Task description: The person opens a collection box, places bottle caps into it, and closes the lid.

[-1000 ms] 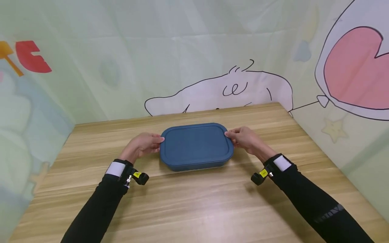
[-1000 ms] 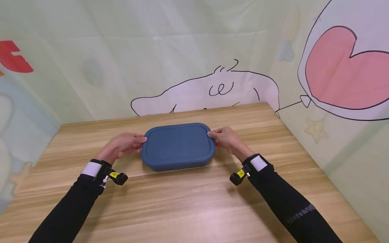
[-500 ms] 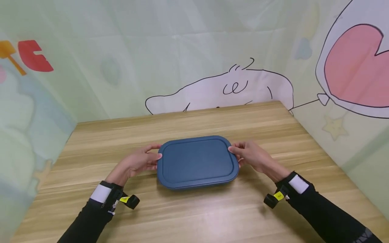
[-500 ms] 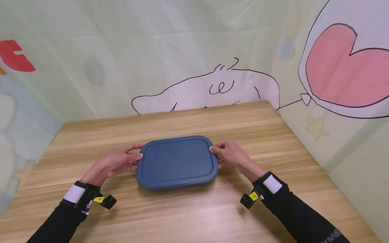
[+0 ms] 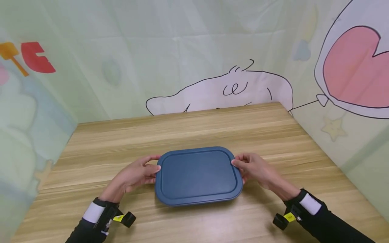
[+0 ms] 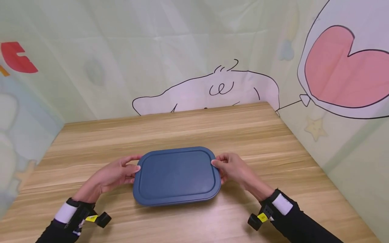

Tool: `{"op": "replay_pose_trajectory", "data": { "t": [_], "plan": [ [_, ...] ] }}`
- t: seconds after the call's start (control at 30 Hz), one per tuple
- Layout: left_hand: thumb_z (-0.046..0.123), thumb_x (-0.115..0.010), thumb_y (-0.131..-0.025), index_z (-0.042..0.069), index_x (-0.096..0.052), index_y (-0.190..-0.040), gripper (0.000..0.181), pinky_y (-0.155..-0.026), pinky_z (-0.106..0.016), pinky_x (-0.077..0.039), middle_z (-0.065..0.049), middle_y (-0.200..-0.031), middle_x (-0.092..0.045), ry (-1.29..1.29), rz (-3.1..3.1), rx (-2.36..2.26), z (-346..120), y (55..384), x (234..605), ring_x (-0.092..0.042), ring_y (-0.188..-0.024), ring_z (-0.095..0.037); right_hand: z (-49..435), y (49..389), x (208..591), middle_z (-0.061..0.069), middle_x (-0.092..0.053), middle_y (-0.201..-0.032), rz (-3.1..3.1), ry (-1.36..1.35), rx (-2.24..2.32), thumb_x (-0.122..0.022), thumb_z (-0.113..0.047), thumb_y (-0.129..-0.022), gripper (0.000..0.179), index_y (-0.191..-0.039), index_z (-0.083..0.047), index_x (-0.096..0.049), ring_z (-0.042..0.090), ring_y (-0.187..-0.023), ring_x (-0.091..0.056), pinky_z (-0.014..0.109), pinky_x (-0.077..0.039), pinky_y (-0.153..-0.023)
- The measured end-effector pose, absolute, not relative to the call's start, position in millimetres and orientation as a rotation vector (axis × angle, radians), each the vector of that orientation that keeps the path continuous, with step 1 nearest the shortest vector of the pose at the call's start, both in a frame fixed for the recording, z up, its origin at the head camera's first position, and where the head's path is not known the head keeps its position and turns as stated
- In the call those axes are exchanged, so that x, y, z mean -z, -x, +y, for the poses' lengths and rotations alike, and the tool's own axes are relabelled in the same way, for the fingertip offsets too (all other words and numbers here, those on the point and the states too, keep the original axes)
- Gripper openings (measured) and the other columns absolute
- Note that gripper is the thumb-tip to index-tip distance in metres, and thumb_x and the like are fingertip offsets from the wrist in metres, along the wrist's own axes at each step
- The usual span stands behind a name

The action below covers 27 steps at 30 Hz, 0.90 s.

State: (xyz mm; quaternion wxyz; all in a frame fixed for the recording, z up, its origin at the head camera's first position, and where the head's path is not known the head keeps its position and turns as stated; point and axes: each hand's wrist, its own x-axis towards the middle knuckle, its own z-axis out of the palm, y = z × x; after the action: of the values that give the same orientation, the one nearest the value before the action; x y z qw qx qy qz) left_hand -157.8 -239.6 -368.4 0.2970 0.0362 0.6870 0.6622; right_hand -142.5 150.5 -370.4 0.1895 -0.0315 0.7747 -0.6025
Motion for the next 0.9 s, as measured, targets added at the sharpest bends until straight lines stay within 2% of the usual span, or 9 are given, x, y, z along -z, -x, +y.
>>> {"op": "replay_pose_trajectory", "data": {
  "t": [0.47, 0.73, 0.9],
  "plan": [
    [0.017, -0.06, -0.094, 0.007, -0.028, -0.145, 0.061, -0.073, -0.029, -0.051, -0.009, -0.095, -0.06, -0.128, 1.868, -1.699, -242.7, 151.7, 366.8, -0.06, -0.082, -0.019, 152.4, 138.3, 370.2, 0.007, -0.053, -0.074, 2.152, 0.097, 1.678, -0.059, -0.024, -0.095, 0.032, -0.104, 0.006, -0.055, 0.018, -0.064, -0.056, 0.032, -0.053, -0.055],
    [0.026, -0.058, -0.095, -0.002, -0.032, -0.142, 0.061, -0.078, -0.031, -0.05, -0.008, -0.098, -0.062, -0.154, 1.991, -1.597, -249.0, 153.0, 363.7, -0.06, -0.087, -0.019, 158.2, 144.8, 369.7, 0.007, -0.053, -0.074, 2.176, 0.042, 1.605, -0.06, -0.035, -0.093, 0.038, -0.101, 0.002, -0.058, 0.019, -0.065, -0.055, 0.03, -0.051, -0.054],
    [0.033, -0.056, -0.095, 0.001, -0.039, -0.141, 0.058, -0.088, -0.039, -0.049, -0.016, -0.116, -0.061, -0.085, 2.203, -1.515, -253.1, 165.3, 358.2, -0.062, -0.099, -0.024, 161.1, 161.5, 367.2, 0.008, -0.054, -0.08, 2.276, 0.004, 1.574, -0.055, -0.041, -0.094, 0.046, -0.103, 0.003, -0.056, 0.021, -0.073, -0.055, 0.033, -0.051, -0.064]
  ]
}}
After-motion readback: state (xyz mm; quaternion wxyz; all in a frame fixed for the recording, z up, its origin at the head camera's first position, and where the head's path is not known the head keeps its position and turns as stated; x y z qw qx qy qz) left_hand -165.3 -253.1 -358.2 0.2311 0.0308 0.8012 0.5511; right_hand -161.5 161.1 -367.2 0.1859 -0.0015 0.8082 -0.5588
